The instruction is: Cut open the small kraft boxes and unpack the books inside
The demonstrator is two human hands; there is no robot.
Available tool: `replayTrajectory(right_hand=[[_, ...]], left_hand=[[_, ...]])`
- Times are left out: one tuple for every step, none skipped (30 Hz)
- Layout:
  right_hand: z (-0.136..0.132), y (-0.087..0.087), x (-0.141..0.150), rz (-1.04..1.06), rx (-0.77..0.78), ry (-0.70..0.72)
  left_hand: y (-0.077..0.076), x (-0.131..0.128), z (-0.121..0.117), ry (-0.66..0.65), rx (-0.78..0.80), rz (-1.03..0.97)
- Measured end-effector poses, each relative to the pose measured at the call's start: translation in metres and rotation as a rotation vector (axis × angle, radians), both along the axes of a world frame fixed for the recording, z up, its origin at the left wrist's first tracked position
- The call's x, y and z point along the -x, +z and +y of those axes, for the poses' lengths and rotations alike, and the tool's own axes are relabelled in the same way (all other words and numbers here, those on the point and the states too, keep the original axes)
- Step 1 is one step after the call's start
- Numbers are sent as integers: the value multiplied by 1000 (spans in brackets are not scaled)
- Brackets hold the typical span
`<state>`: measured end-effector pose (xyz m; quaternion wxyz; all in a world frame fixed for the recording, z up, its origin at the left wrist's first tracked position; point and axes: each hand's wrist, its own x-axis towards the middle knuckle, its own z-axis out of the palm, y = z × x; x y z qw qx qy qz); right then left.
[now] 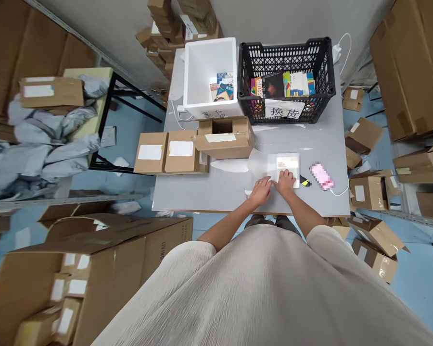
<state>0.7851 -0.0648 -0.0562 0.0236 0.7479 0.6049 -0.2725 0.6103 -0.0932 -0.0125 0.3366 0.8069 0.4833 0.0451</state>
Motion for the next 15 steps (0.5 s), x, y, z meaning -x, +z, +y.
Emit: replayTrajectory(right_hand=[[0, -2, 1, -7, -3, -5], [0, -4, 2, -18, -2, -8], [0, -6, 2, -28, 0, -8], [1, -9, 1, -35, 1, -8], [1, -11, 1, -37, 0, -9], [2, -12, 0, -33, -4, -11], [4, -13, 0, -26, -6, -14], [5, -14, 1, -22, -3, -19], [6, -14, 1, -24, 6, -27], [8, -13, 2, -32, 19, -36], [9, -12, 3, -40, 33, -46], [11, -10, 4, -46, 45, -58], [12, -8, 5, -46, 52, -69], [12, -5, 6, -41, 55, -76], [13, -2, 6, -31, 56, -77]], left_hand=[[-5, 1, 1, 6, 29, 33], [-10, 2, 2, 16, 66, 65], [-15, 3, 3, 27, 107, 93], [-21, 5, 5, 37, 149, 116], [-25, 8, 6, 47, 190, 134], [-30, 10, 7, 59, 227, 148], [-33, 13, 8, 71, 260, 156], [-36, 16, 8, 80, 287, 159], [-38, 19, 8, 85, 305, 157], [-40, 21, 8, 84, 315, 154], [-41, 23, 7, 76, 317, 154], [-42, 24, 7, 65, 312, 157], [-42, 25, 6, 54, 305, 166], [-43, 25, 5, 45, 298, 176], [-43, 25, 4, 40, 295, 183]])
